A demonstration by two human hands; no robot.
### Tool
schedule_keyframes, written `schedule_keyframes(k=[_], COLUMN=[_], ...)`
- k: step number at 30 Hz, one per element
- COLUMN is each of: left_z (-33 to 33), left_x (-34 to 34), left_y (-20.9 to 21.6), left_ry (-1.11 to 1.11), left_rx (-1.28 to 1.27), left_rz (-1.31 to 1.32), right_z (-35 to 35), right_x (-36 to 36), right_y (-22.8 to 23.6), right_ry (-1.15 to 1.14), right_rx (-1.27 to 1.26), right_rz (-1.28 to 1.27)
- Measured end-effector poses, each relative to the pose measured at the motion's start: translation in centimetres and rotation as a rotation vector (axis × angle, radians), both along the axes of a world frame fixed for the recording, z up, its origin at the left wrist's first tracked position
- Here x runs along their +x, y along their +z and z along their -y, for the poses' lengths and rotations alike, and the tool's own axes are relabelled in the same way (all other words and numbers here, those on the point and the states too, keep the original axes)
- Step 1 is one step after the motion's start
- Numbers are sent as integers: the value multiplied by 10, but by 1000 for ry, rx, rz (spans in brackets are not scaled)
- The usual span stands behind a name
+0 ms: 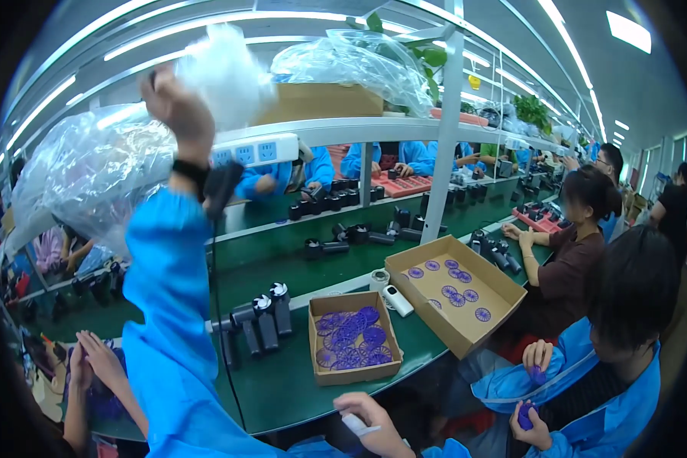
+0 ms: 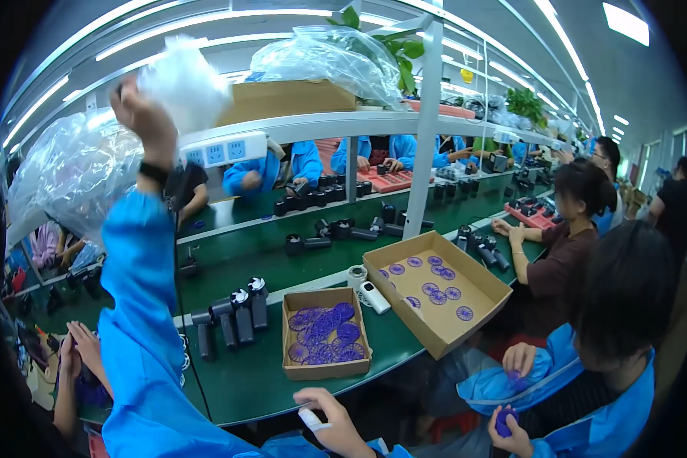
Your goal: The person picks up a purple fan guard from a box to inspect it, then opens a plastic bag to pour more guards into the box. They continue picking up and inspecting the purple fan guards throughout the video.
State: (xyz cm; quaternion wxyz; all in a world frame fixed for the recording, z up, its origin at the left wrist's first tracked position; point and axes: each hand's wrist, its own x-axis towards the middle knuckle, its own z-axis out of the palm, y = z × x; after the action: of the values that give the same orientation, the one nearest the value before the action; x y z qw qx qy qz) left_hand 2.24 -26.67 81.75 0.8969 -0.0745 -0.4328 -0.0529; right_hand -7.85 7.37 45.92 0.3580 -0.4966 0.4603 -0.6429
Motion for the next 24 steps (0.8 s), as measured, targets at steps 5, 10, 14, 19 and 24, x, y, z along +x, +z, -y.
schedule_keyframes(k=[5,10,14,19,24], left_z=[66,111,125,104,-17], left_x=[-40,-57,-54,-12,-52], left_y=[58,56,47,33,-138], left_ry=[864,961,860,1211,469], left_rx=[-121,-19,-17,-162,-69], left_rz=[239,847,1079,826,896], right_z=[-14,-24,-24,-9,1], right_x=[5,1,-3,-33,-55], right_y=[3,-6,-19,-25,-27], right_ry=[-76,-114,-174,-387,-607], right_rx=[-24,96,151,-43,133], right_rz=[-352,-316,-292,-603,-1165])
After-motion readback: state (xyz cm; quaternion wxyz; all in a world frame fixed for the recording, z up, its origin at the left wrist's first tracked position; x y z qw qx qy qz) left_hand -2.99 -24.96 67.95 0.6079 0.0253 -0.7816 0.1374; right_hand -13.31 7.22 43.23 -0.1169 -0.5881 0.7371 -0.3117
